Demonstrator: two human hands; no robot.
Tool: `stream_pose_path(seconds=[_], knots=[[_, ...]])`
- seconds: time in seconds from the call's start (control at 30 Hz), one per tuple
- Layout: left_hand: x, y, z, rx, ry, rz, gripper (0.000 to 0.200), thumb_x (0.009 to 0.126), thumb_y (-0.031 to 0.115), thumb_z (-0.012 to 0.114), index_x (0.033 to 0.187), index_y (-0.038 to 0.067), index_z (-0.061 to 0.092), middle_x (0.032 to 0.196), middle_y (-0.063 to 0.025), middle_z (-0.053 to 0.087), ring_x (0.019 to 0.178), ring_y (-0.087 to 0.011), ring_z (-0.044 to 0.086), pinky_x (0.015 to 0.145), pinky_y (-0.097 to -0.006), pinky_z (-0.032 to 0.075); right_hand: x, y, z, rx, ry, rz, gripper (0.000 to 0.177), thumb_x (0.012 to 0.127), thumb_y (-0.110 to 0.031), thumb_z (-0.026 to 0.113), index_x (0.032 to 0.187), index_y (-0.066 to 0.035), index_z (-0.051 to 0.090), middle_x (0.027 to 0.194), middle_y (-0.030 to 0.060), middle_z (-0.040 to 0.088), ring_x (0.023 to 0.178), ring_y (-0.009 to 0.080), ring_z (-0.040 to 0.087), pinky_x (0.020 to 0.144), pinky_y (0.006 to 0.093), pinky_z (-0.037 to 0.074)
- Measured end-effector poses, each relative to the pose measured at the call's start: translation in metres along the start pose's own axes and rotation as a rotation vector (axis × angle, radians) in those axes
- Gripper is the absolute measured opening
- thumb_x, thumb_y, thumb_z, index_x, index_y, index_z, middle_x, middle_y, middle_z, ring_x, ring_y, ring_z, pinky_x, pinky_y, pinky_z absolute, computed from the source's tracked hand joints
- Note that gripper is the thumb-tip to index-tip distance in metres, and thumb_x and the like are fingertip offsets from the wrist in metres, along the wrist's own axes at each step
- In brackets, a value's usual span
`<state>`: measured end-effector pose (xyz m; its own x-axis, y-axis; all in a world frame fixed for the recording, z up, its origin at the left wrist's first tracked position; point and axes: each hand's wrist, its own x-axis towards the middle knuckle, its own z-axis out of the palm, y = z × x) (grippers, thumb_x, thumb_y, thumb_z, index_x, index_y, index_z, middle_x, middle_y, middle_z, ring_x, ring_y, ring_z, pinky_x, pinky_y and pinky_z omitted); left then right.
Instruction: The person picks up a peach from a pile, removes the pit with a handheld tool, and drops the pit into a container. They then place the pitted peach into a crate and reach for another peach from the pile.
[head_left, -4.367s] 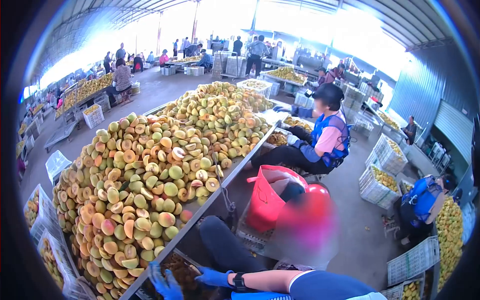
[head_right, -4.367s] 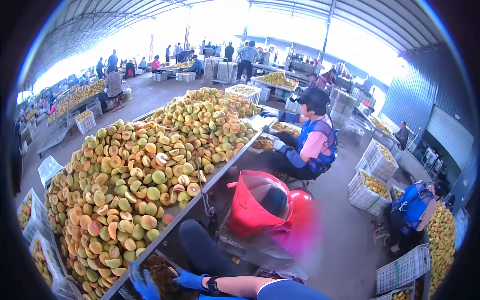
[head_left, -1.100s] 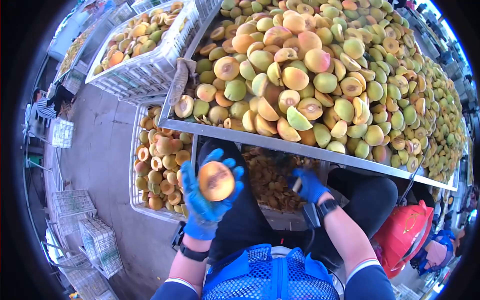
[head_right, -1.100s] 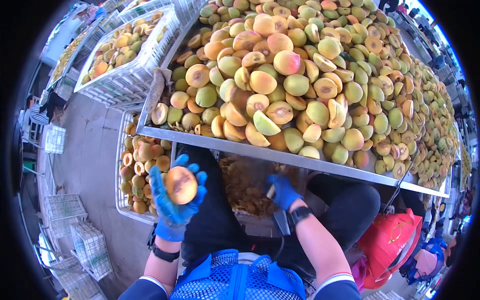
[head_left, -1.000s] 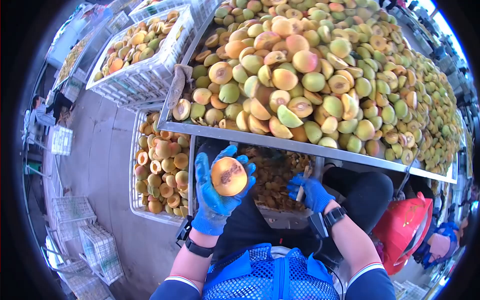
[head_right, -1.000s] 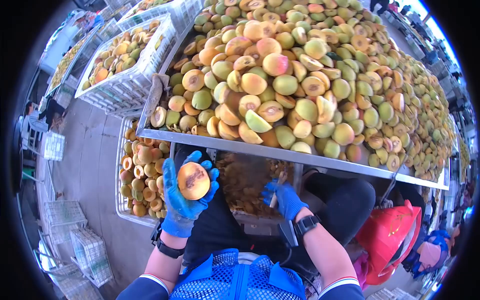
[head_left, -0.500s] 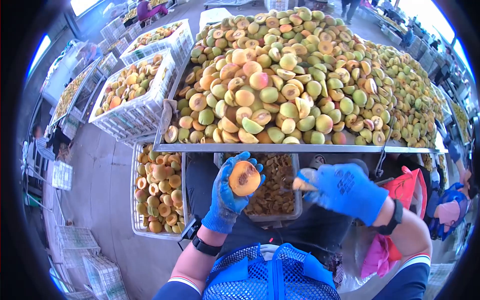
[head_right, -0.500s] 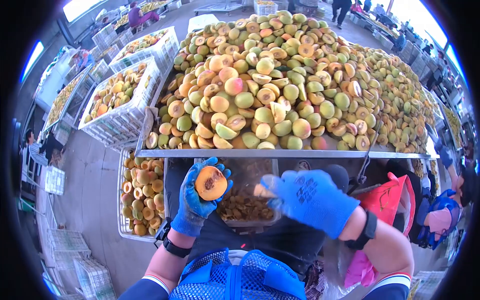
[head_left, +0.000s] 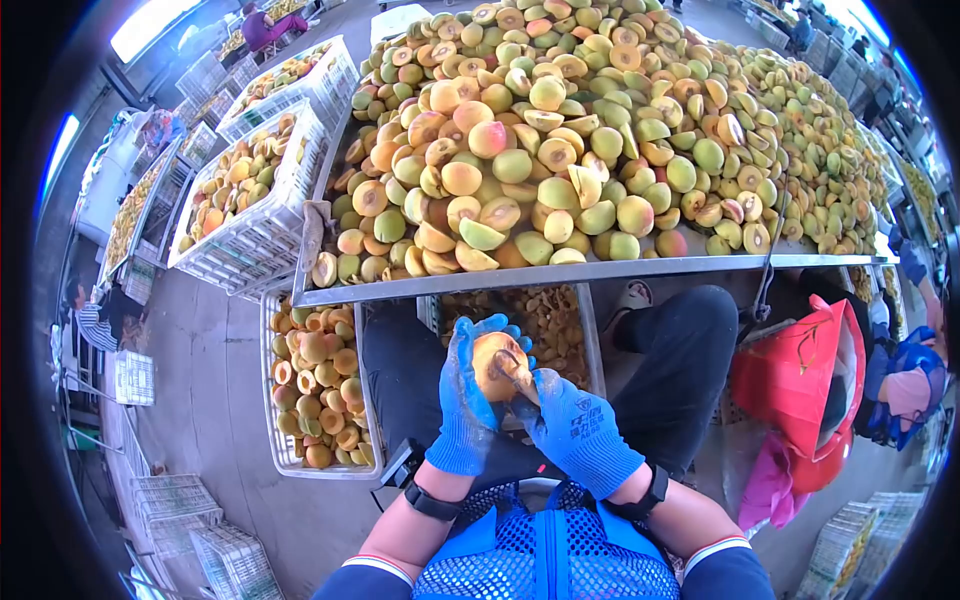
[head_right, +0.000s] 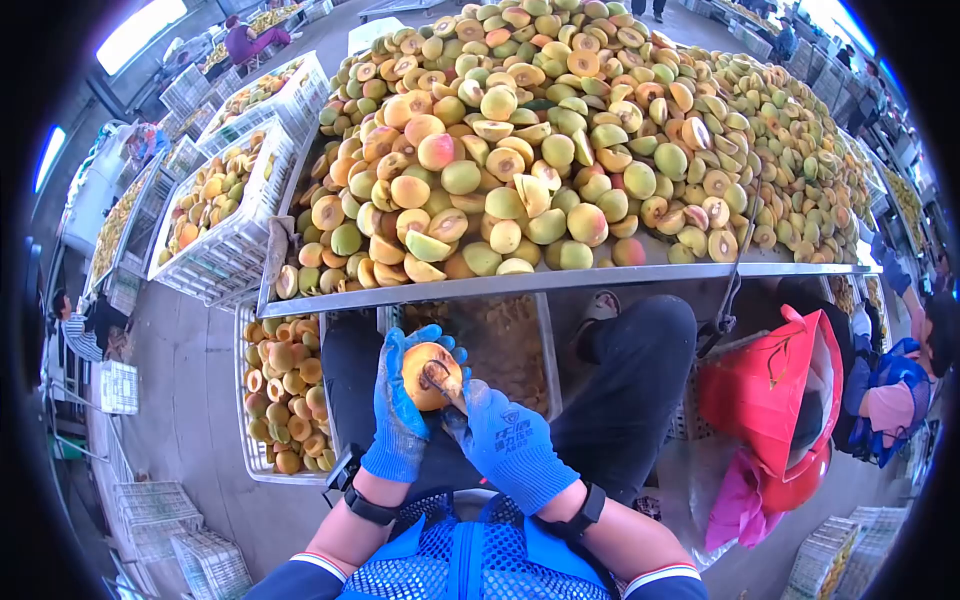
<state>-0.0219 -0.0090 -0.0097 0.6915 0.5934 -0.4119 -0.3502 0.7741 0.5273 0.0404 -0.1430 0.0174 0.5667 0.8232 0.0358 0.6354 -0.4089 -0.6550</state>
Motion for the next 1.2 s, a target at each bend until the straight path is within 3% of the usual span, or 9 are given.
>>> stream_pose_path(seconds=[0.43, 0.53, 0.6, 0.7, 0.8, 0.93, 1.1, 1.17, 1.2], knots=[[-0.002, 0.002, -0.009, 0.123, 0.174, 0.009, 0.051, 0.098, 0.046, 0.052, 0.103, -0.003, 0.062, 0.085, -0.0153, 0.068, 0.071, -0.0256, 0.068, 0.060, -0.0352, 0.058, -0.001, 0.006, 0.003, -0.187, -0.289, -0.136, 0.027, 0.087, -0.022, 0.060, 0.106, -0.005, 0.050, 0.074, 0.0142, 0.065, 0.063, 0.0334, 0.066, 0.055, 0.0435, 0.053], [0.000, 0.002, -0.014, 0.314, 0.164, 0.049, 0.054, 0.098, 0.049, 0.049, 0.105, -0.003, 0.062, 0.088, -0.0167, 0.068, 0.074, -0.0280, 0.069, 0.064, -0.0374, 0.059, 0.001, 0.003, 0.003, -0.186, -0.338, -0.116, 0.031, 0.087, -0.025, 0.062, 0.105, -0.004, 0.049, 0.074, 0.0154, 0.064, 0.064, 0.0341, 0.066, 0.055, 0.0438, 0.052], [-0.004, 0.001, -0.010, 0.336, 0.174, 0.207, 0.048, 0.097, 0.042, 0.056, 0.096, -0.006, 0.066, 0.078, -0.0144, 0.068, 0.063, -0.0217, 0.067, 0.055, -0.0304, 0.057, 0.002, 0.003, 0.004, -0.150, -0.367, -0.100, 0.035, 0.086, -0.028, 0.065, 0.105, -0.003, 0.049, 0.074, 0.0165, 0.064, 0.066, 0.0346, 0.066, 0.056, 0.0442, 0.052], [-0.001, 0.004, -0.017, 0.399, 0.147, 0.249, 0.046, 0.096, 0.039, 0.059, 0.093, -0.006, 0.067, 0.079, -0.0138, 0.069, 0.063, -0.0198, 0.067, 0.055, -0.0295, 0.056, 0.002, 0.002, 0.006, -0.064, -0.418, -0.092, 0.027, 0.088, -0.023, 0.059, 0.105, -0.005, 0.048, 0.073, 0.0155, 0.065, 0.063, 0.0350, 0.066, 0.055, 0.0453, 0.053], [0.002, 0.014, -0.018, 0.449, 0.094, 0.094, 0.042, 0.096, 0.035, 0.061, 0.092, -0.006, 0.068, 0.079, -0.0130, 0.069, 0.064, -0.0188, 0.067, 0.057, -0.0292, 0.056, 0.002, -0.001, 0.006, -0.165, -0.409, -0.130, 0.029, 0.088, -0.023, 0.059, 0.106, -0.003, 0.047, 0.075, 0.0187, 0.066, 0.064, 0.0363, 0.066, 0.056, 0.0462, 0.052], [0.003, 0.016, -0.021, 0.461, 0.073, 0.143, 0.038, 0.095, 0.032, 0.063, 0.094, -0.006, 0.068, 0.080, -0.0136, 0.069, 0.065, -0.0196, 0.068, 0.059, -0.0300, 0.057, 0.002, 0.005, 0.010, 0.077, -0.461, -0.105, 0.040, 0.087, -0.026, 0.063, 0.111, 0.002, 0.046, 0.077, 0.0233, 0.065, 0.071, 0.0405, 0.065, 0.060, 0.0480, 0.051], [-0.002, 0.036, -0.012, 0.446, -0.206, 0.124, 0.053, 0.099, 0.043, 0.050, 0.098, -0.008, 0.067, 0.082, -0.0173, 0.069, 0.067, -0.0239, 0.069, 0.062, -0.0323, 0.058, 0.014, -0.007, -0.002, 0.327, -0.537, -0.004, 0.042, 0.088, -0.027, 0.062, 0.112, 0.003, 0.047, 0.082, 0.0271, 0.064, 0.077, 0.0432, 0.065, 0.064, 0.0482, 0.049], [-0.002, 0.033, -0.015, 0.479, -0.225, 0.150, 0.061, 0.100, 0.049, 0.043, 0.103, -0.008, 0.064, 0.084, -0.0190, 0.069, 0.070, -0.0263, 0.069, 0.065, -0.0352, 0.059, 0.017, -0.011, -0.003, 0.581, -0.610, 0.119, 0.038, 0.089, -0.025, 0.063, 0.112, 0.001, 0.048, 0.082, 0.0187, 0.065, 0.070, 0.0316, 0.066, 0.060, 0.0416, 0.049], [-0.003, 0.028, -0.015, 0.344, -0.206, 0.158, 0.062, 0.099, 0.052, 0.043, 0.105, -0.007, 0.063, 0.087, -0.0192, 0.068, 0.073, -0.0276, 0.069, 0.066, -0.0370, 0.059, 0.017, -0.011, 0.000, 0.580, -0.611, 0.118, 0.038, 0.089, -0.025, 0.063, 0.112, 0.001, 0.048, 0.082, 0.0187, 0.065, 0.070, 0.0316, 0.066, 0.060, 0.0416, 0.049]])
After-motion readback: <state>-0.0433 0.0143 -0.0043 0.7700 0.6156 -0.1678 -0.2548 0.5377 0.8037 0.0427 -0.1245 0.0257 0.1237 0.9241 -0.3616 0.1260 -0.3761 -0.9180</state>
